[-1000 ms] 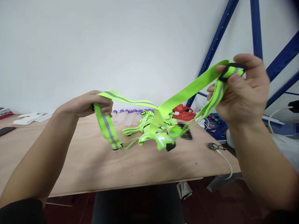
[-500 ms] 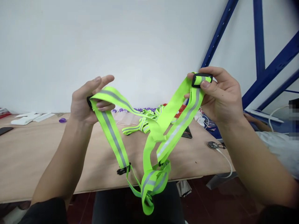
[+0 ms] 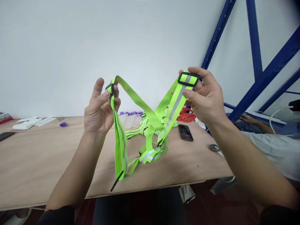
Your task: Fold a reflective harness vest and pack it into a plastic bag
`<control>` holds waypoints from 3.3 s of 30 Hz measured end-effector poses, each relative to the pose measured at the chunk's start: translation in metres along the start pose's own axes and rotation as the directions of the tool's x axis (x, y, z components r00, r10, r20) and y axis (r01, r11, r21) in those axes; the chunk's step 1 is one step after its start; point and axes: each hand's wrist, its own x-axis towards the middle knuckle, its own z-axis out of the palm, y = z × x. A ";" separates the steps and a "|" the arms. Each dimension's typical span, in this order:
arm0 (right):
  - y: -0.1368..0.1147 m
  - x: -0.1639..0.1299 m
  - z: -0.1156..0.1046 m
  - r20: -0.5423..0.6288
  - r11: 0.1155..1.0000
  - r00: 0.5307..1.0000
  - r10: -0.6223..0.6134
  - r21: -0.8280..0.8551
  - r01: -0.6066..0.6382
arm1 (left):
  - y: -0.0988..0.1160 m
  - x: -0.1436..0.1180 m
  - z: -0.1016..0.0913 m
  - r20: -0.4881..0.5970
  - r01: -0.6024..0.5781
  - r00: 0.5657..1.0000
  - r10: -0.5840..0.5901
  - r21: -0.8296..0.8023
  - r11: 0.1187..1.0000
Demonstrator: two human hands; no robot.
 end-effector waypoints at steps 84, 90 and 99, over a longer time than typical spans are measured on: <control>0.056 -0.113 -0.087 -0.264 0.824 0.841 0.472 -0.209 -0.527 | -0.060 0.054 -0.020 0.059 0.127 0.989 -0.138 0.161 0.979; 0.057 -0.142 -0.104 -0.184 0.638 0.707 0.683 -0.321 -0.700 | -0.045 0.057 -0.052 0.037 0.229 0.970 -0.241 0.198 0.953; 0.076 -0.171 -0.127 -0.158 0.365 0.560 0.813 -0.611 -0.702 | -0.004 0.044 -0.083 0.080 0.413 0.885 -0.459 0.319 0.853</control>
